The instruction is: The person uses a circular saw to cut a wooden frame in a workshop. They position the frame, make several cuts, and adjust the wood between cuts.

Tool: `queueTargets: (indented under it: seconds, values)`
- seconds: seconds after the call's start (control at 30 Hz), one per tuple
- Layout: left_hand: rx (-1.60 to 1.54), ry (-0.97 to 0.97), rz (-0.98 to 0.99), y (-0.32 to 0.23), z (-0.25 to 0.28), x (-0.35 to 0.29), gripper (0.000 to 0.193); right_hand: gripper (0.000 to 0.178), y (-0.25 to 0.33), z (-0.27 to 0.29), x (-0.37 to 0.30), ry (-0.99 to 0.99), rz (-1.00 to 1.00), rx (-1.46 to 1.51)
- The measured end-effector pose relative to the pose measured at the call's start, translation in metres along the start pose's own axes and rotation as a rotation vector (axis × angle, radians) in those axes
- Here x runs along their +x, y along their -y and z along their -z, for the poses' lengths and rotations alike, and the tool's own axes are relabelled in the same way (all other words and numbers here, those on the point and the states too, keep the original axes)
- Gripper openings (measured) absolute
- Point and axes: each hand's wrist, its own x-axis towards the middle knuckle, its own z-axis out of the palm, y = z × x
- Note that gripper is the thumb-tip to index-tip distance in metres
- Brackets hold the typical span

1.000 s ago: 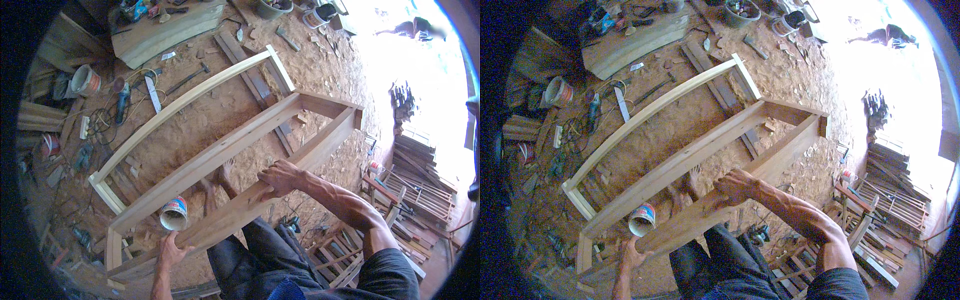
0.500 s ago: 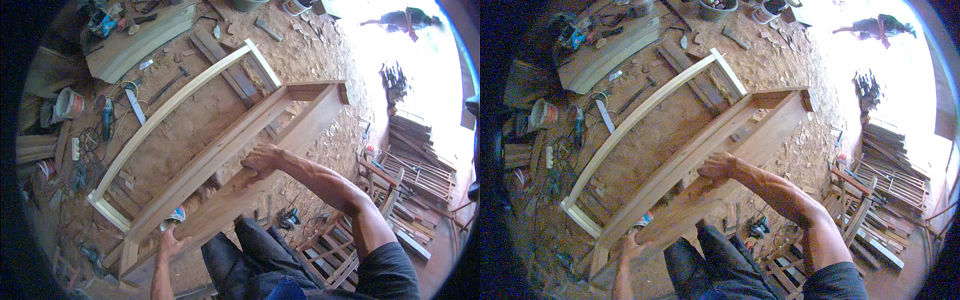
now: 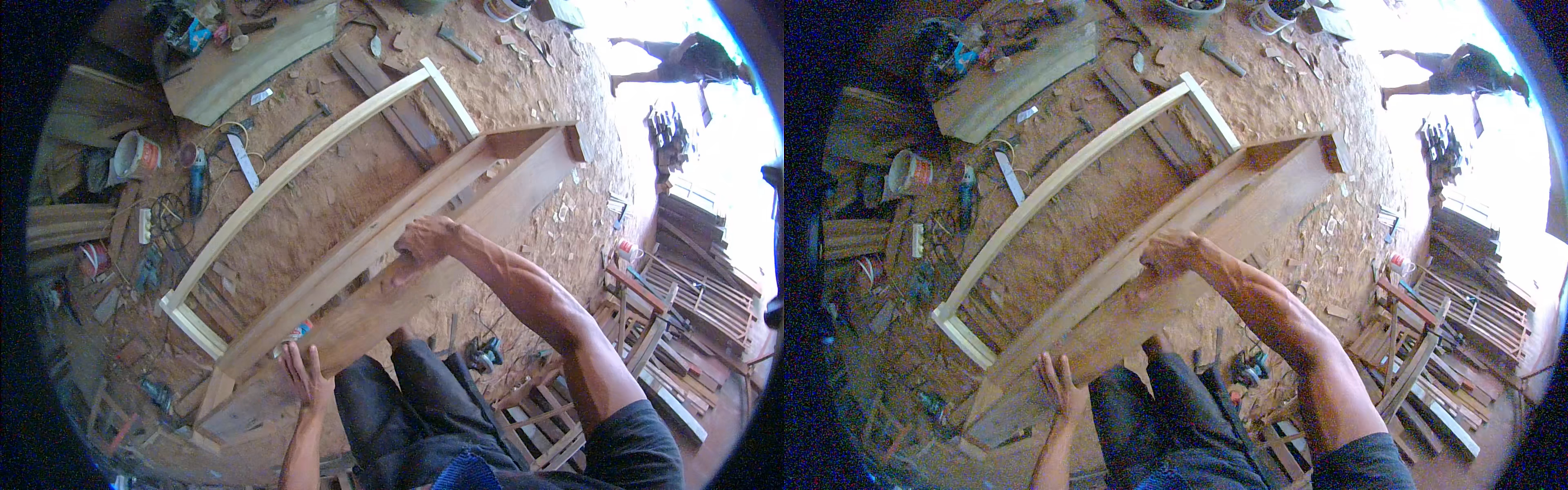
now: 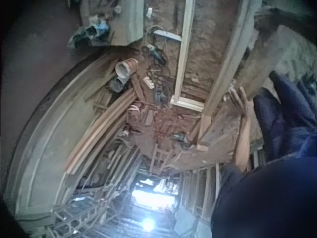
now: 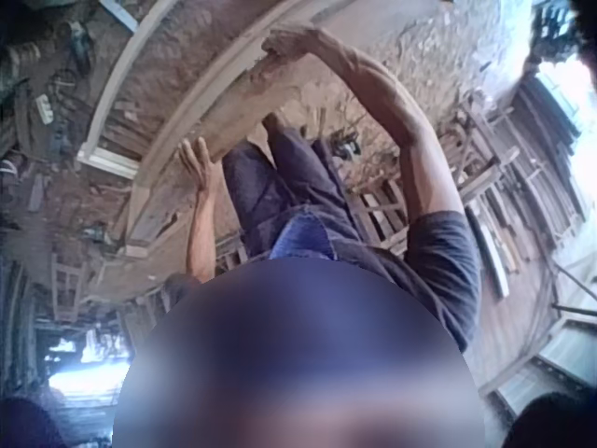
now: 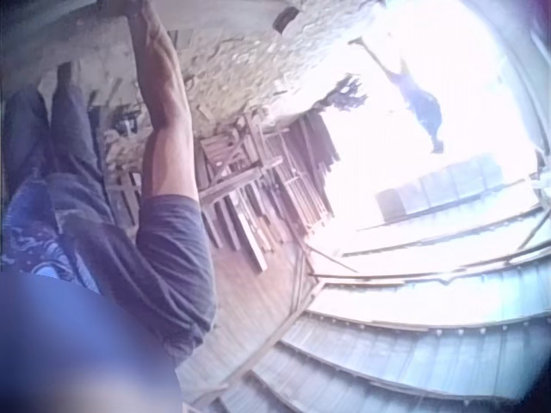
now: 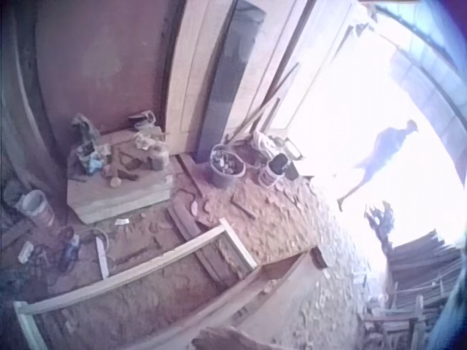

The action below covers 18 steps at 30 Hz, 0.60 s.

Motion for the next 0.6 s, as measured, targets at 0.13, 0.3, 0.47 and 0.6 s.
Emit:
queueTargets:
  seconds: [0.13,0.3,0.47,0.6]
  values:
    - [0.168,-0.053,0.080,-0.009,-0.006,-0.004,0.104,0.083,-0.003,0.007,0.009,-0.001,0.059,-0.011]
    - [0.248,-0.177,0.126,-0.008,0.001,0.022,0.086,0.082,0.003,0.040,0.014,0.001,-0.054,0.017]
    - [0.303,-0.197,0.183,0.009,0.006,0.046,0.072,0.081,0.007,0.060,0.018,-0.189,-0.058,-0.074]
    - [0.344,-0.228,0.160,0.026,0.010,0.066,0.073,0.075,0.004,0.066,0.034,-0.174,-0.053,-0.127]
